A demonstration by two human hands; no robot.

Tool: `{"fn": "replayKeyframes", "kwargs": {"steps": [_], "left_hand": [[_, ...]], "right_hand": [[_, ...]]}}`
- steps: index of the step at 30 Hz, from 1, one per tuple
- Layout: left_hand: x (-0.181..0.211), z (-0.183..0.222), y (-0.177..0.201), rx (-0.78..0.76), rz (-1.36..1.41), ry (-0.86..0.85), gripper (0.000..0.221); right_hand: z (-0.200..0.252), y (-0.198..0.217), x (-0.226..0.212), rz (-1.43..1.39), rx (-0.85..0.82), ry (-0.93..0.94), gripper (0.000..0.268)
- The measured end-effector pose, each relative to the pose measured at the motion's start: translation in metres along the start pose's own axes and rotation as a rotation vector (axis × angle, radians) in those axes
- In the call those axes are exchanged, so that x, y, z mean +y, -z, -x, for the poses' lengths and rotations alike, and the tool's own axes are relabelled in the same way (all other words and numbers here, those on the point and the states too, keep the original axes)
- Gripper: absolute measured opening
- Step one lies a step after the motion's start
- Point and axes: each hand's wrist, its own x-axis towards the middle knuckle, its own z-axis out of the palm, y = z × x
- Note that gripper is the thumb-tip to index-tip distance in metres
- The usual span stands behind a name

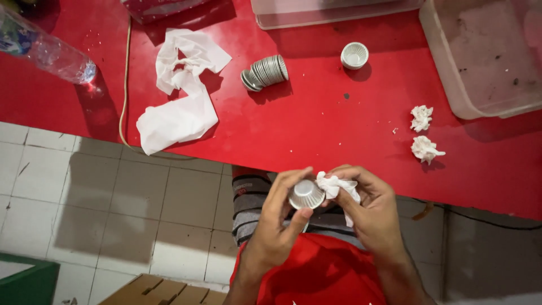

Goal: Cleaning small metal baking molds by wiping them with a tissue

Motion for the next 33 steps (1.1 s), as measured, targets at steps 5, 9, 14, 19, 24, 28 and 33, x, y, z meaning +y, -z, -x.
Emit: {"fn": "replayKeyframes", "kwargs": {"steps": [5,9,14,19,24,28,33], "left_hand": [[0.01,-0.003,-0.002,-0.092,-0.053,0.062,0.053],[0.013,-0.007,0.0,-0.038,-0.15,0.021,0.068],[0.007,-0.007,-0.002,0.015,-0.173,-0.061,0.072],[0.008,-0.008,-0.007,0.0,-0.265,-0.083,0.071],[0.005,-0.006,-0.006,0.026,-0.315,0.001,0.066],[-0.005,-0.006,0.001,0.092,-0.259,-0.063,0.079],[-0.016,-0.011,0.003,0.13,-0.216,0.036,0.083]], "right_hand": [[-0.002,-0.006,-0.004,-0.02,-0.008,0.092,0.016],[0.005,-0.011,-0.005,0.252,0.104,0.266,0.007],[0.017,-0.037,-0.016,0.46,0.097,0.311,0.016],[0.016,-0.042,-0.009,0.508,0.123,0.291,0.019],[0.014,-0.049,-0.02,0.615,0.042,0.439,0.006],[0.007,-0.033,-0.023,0.51,-0.24,0.389,0.013],[-0.005,-0.022,-0.029,0.718,-0.306,0.42,0.031]]}}
